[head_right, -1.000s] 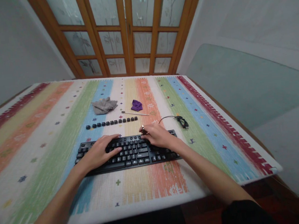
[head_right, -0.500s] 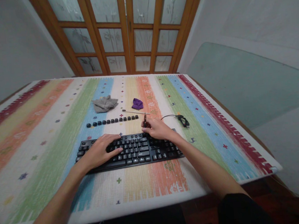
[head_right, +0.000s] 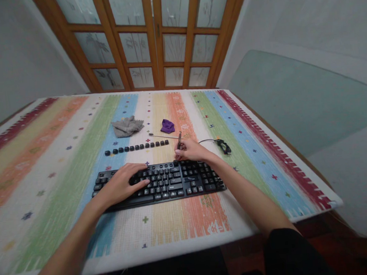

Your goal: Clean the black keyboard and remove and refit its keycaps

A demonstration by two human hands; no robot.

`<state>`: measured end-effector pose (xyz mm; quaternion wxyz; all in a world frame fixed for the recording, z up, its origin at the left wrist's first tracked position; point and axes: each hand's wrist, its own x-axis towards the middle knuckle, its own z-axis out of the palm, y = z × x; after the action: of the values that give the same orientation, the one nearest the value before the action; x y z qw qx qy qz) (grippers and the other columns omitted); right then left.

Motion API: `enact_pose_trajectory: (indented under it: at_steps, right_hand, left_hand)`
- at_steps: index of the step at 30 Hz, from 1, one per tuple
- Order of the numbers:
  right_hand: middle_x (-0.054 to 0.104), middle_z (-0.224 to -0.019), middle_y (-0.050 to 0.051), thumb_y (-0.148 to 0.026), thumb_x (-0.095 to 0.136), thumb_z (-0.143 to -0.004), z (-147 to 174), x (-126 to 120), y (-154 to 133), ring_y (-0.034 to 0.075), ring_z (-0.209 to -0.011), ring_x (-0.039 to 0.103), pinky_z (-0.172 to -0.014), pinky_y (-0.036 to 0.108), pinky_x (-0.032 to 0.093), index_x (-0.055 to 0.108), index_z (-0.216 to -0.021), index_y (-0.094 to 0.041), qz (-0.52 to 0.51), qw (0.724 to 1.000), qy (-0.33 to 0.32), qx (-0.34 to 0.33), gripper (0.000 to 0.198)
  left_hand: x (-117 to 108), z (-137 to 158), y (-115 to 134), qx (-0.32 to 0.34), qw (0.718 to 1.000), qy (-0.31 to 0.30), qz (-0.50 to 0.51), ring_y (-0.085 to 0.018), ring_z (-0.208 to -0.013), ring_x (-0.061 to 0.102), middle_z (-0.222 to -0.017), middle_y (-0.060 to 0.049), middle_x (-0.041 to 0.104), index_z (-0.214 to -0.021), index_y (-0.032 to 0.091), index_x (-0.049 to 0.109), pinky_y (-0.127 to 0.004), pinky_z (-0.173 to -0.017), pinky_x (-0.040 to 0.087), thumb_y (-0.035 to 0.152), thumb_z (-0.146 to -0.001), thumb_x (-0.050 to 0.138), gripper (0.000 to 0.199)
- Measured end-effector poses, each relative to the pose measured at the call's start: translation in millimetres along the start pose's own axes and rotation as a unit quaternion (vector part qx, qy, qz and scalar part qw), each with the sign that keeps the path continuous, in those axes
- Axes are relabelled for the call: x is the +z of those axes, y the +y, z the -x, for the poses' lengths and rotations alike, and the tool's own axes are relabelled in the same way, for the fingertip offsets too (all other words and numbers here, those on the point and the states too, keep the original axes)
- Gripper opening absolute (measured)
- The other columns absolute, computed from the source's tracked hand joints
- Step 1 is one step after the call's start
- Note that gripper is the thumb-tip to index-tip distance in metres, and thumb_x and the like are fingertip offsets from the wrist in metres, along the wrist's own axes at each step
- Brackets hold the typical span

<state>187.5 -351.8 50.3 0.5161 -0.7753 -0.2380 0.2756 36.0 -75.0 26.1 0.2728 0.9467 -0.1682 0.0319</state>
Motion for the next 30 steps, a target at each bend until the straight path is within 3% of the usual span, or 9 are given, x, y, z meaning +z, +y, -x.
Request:
enact_pose_trajectory:
  at_steps: [8,15,20,24,30]
  right_hand:
    - [0.077,-0.077,0.009,-0.041,0.084,-0.077,-2.2,-9.5,3.9,0.020,-0.073,0.075,-0.084,0.040,0.062,0.062,-0.078,-0.015,-0.119,0.992,0.045,0.014,0.034]
    - [0.079,-0.080,0.010,-0.038,0.087,-0.074,1.1,-0.3,-3.4,0.020,-0.073,0.076,-0.085,0.038,0.063,0.065,-0.080,-0.016,-0.222,0.974,0.040,0.010,0.031]
    - [0.079,-0.082,0.009,-0.036,0.085,-0.076,4.6,9.5,-9.8,0.019,-0.074,0.076,-0.086,0.035,0.062,0.066,-0.085,-0.016,-0.283,0.958,0.036,0.001,0.029]
    - [0.079,-0.086,0.008,-0.034,0.081,-0.081,9.0,16.0,-14.4,0.018,-0.077,0.077,-0.090,0.036,0.061,0.068,-0.088,-0.016,-0.319,0.947,0.041,-0.004,0.023]
    - [0.079,-0.087,0.006,-0.035,0.077,-0.085,14.9,24.5,-23.0,0.017,-0.079,0.076,-0.096,0.036,0.059,0.068,-0.086,-0.018,-0.335,0.939,0.081,-0.013,0.019]
  left_hand:
    - [-7.7,-8.1,3.1,0.001,1.000,-0.006,0.002,-0.028,-0.118,0.063,-0.124,-0.011,0.071,-0.120,0.021,0.065,-0.049,-0.106,0.048,0.049,-0.096,0.055,0.038]
    - [-10.1,-36.3,20.6,0.043,0.998,0.037,0.019,-0.026,-0.115,0.065,-0.126,-0.009,0.071,-0.127,0.023,0.062,-0.043,-0.101,0.051,0.041,-0.095,0.061,0.037]
    - [-8.3,-59.5,40.0,0.106,0.990,0.082,0.035,-0.021,-0.097,0.068,-0.115,-0.009,0.072,-0.128,0.020,0.061,-0.038,-0.091,0.054,0.038,-0.095,0.063,0.037]
    - [-1.6,-71.6,50.0,0.124,0.982,0.136,0.051,-0.018,-0.084,0.066,-0.102,-0.007,0.072,-0.120,0.018,0.062,-0.034,-0.080,0.055,0.040,-0.094,0.066,0.034]
    - [-2.4,-78.5,60.5,0.099,0.968,0.203,0.111,-0.015,-0.073,0.064,-0.090,-0.004,0.070,-0.098,0.018,0.066,-0.030,-0.072,0.055,0.040,-0.093,0.069,0.023]
